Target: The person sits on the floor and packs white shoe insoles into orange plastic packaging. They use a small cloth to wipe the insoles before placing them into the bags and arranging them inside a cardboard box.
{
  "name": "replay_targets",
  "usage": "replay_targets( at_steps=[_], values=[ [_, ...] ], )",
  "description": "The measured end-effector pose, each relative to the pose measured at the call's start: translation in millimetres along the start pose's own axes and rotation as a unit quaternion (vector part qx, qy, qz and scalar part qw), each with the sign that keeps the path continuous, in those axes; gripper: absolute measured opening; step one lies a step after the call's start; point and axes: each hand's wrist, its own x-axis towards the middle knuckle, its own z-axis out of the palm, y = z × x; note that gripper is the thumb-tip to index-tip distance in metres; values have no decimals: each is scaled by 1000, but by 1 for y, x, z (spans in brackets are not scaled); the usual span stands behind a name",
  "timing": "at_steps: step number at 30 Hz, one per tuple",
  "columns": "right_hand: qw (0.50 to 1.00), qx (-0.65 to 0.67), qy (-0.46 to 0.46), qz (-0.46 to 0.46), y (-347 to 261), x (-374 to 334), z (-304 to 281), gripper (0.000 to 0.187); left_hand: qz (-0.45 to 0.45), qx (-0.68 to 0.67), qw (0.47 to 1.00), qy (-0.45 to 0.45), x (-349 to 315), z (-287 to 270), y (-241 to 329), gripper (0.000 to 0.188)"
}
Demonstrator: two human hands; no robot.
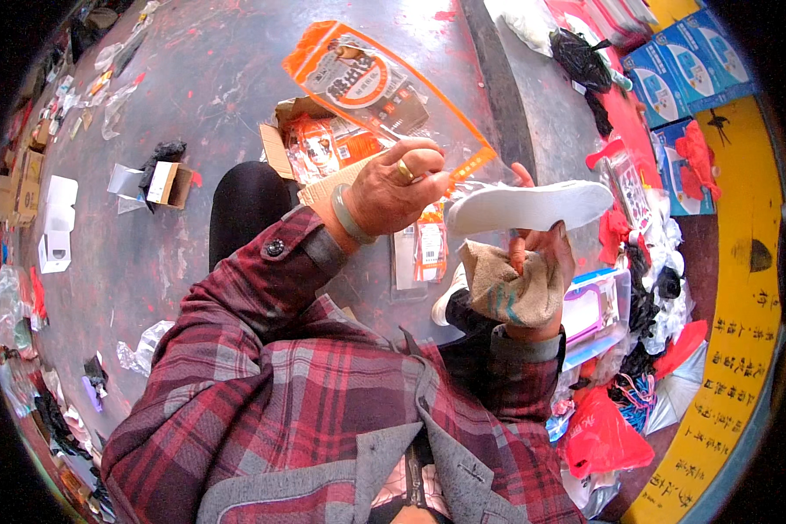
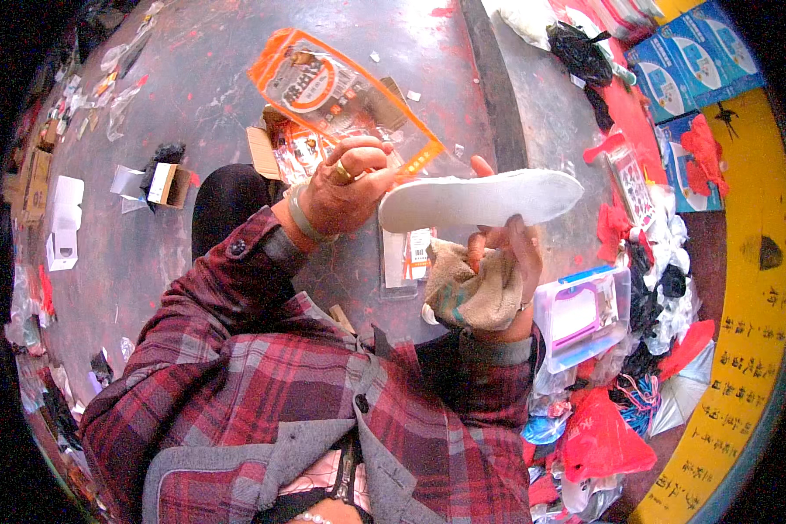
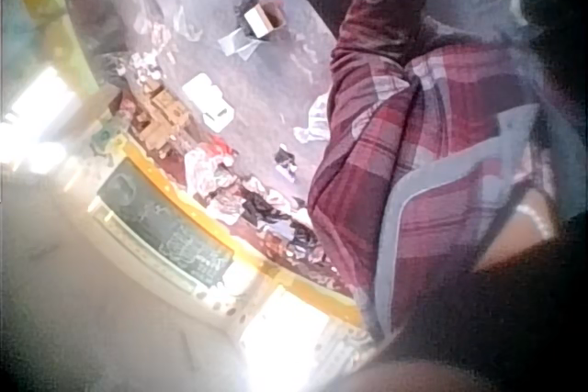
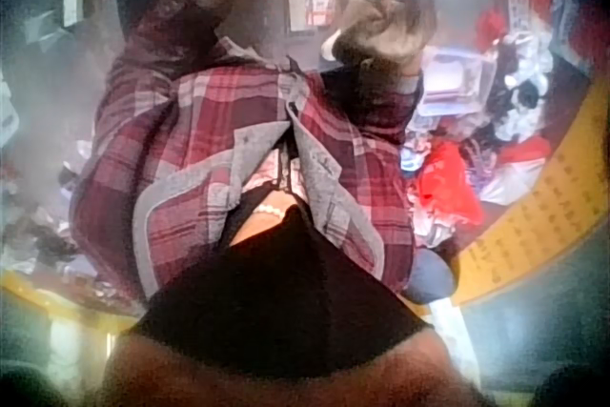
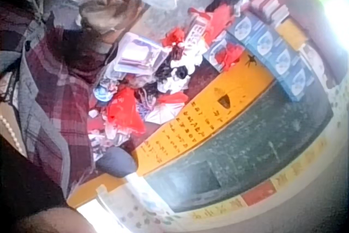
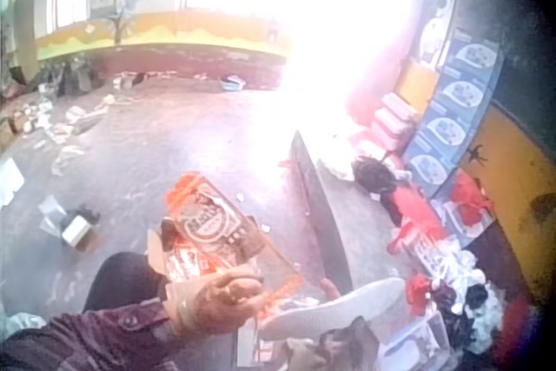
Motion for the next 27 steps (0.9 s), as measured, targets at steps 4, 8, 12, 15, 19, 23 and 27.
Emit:
replay_targets(
  at_steps=[4, 8, 12, 15, 19, 23, 27],
  values=[
    [998, -30, 36, 41, 1, -2, -3, 49, 0, 9, 1000, -1, 3, -4, 1, 30],
    [993, -75, 68, 59, 8, -1, -16, 34, 18, -14, 1000, -13, 2, 1, 4, 30],
    [989, -137, 58, 1, 12, -3, -16, 36, 16, -41, 999, -26, 9, 1, 8, 27],
    [990, -136, -37, -6, 7, -1, -16, 46, -44, -125, 991, -15, 12, -1, 11, 23],
    [982, -145, -117, -8, 6, 1, -18, 53, -152, -168, 974, 28, 3, 11, 16, 24],
    [981, -148, -124, -13, 5, 1, -19, 53, -225, -184, 956, 33, 7, 13, 19, 28],
    [979, -170, -112, -11, 2, 1, -15, 50, -255, -190, 948, 20, 4, 16, 20, 27]
  ],
)
